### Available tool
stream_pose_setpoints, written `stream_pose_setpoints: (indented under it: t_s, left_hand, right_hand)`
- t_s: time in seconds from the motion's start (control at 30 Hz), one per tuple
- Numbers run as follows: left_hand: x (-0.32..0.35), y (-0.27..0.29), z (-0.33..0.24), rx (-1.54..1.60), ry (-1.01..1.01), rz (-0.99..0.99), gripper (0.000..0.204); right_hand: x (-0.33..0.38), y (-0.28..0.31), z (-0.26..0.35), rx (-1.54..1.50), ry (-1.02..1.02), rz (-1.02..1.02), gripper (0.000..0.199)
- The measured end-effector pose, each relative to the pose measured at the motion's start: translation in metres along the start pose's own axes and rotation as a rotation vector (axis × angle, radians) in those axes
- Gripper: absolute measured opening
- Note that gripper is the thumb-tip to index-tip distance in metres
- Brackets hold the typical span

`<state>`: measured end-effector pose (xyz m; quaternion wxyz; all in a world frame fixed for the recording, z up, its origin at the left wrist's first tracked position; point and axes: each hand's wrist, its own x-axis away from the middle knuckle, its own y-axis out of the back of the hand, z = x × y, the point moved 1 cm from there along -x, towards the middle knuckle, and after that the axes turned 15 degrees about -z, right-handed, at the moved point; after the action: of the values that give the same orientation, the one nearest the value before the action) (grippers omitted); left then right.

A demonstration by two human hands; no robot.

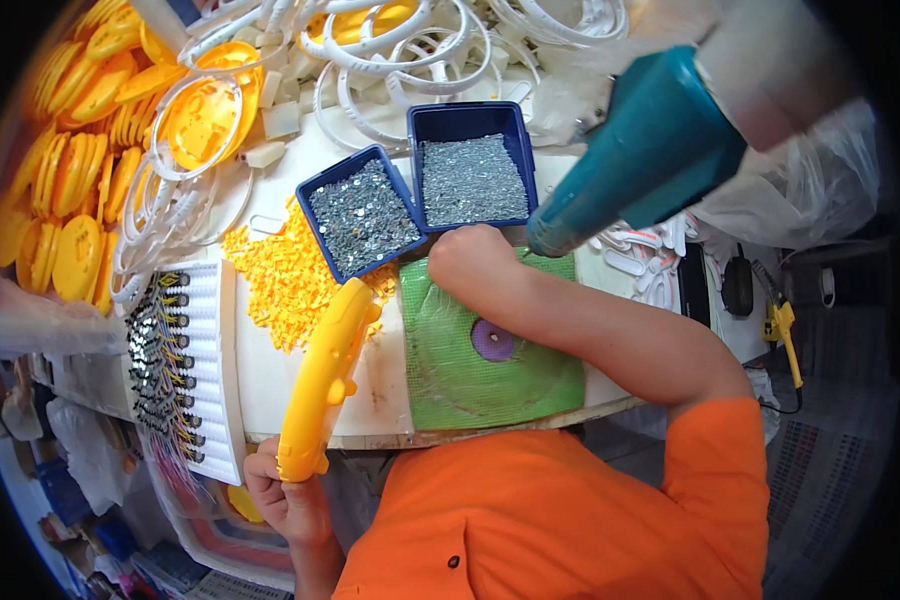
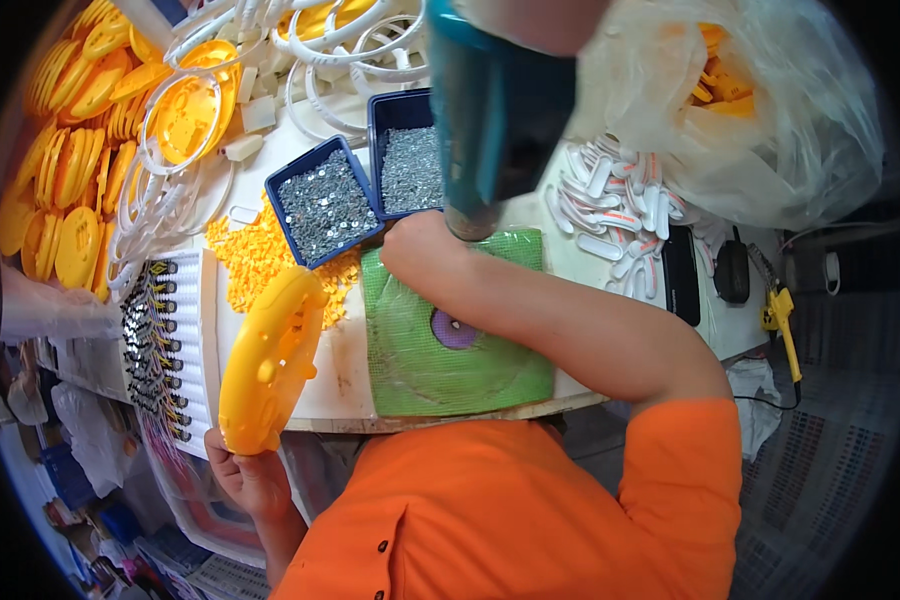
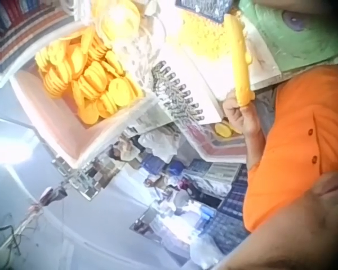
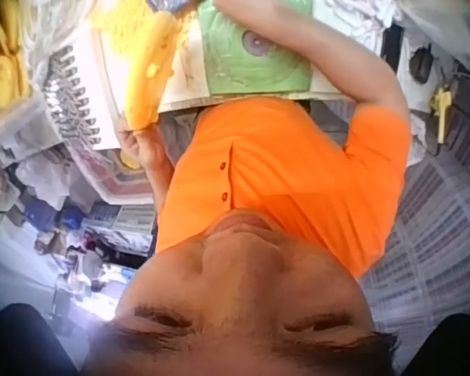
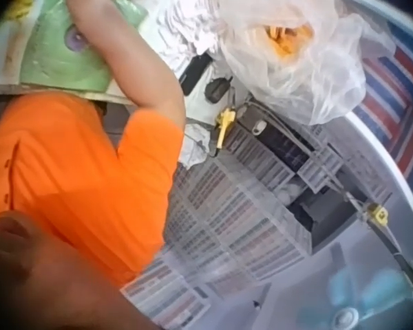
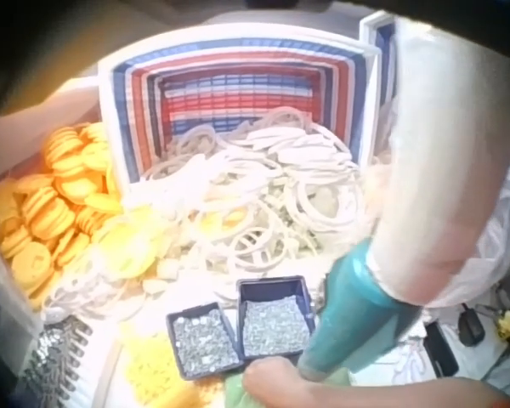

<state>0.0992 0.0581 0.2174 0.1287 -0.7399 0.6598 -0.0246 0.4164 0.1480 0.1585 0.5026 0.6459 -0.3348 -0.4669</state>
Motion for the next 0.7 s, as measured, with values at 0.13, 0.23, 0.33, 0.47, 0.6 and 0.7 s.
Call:
stream_pose_setpoints:
  t_s: [0.13,0.23,0.33,0.47,0.6,0.7]
  left_hand:
    - [0.003,0.005,0.003,0.023,0.016,0.04,0.035]
    - [0.007,0.012,0.001,-0.052,-0.063,-0.039,0.038]
    - [0.008,0.007,-0.003,-0.052,-0.064,-0.038,0.039]
    - [0.009,0.018,-0.006,-0.088,-0.09,-0.062,0.039]
    - [0.009,-0.001,-0.002,-0.034,-0.023,-0.029,0.038]
    - [0.008,-0.002,-0.002,-0.029,-0.007,-0.044,0.038]
  right_hand:
    - [0.001,-0.003,-0.005,0.037,0.054,0.073,0.013]
    - [-0.002,-0.014,-0.003,0.02,0.11,0.107,0.014]
    - [0.013,-0.039,-0.007,0.065,0.135,0.174,0.016]
    - [0.033,0.045,-0.013,-0.474,-0.791,0.054,0.013]
    - [0.079,0.017,-0.029,-0.196,-0.521,-0.352,0.008]
    - [0.064,0.03,-0.028,-0.569,-0.958,-0.055,0.035]
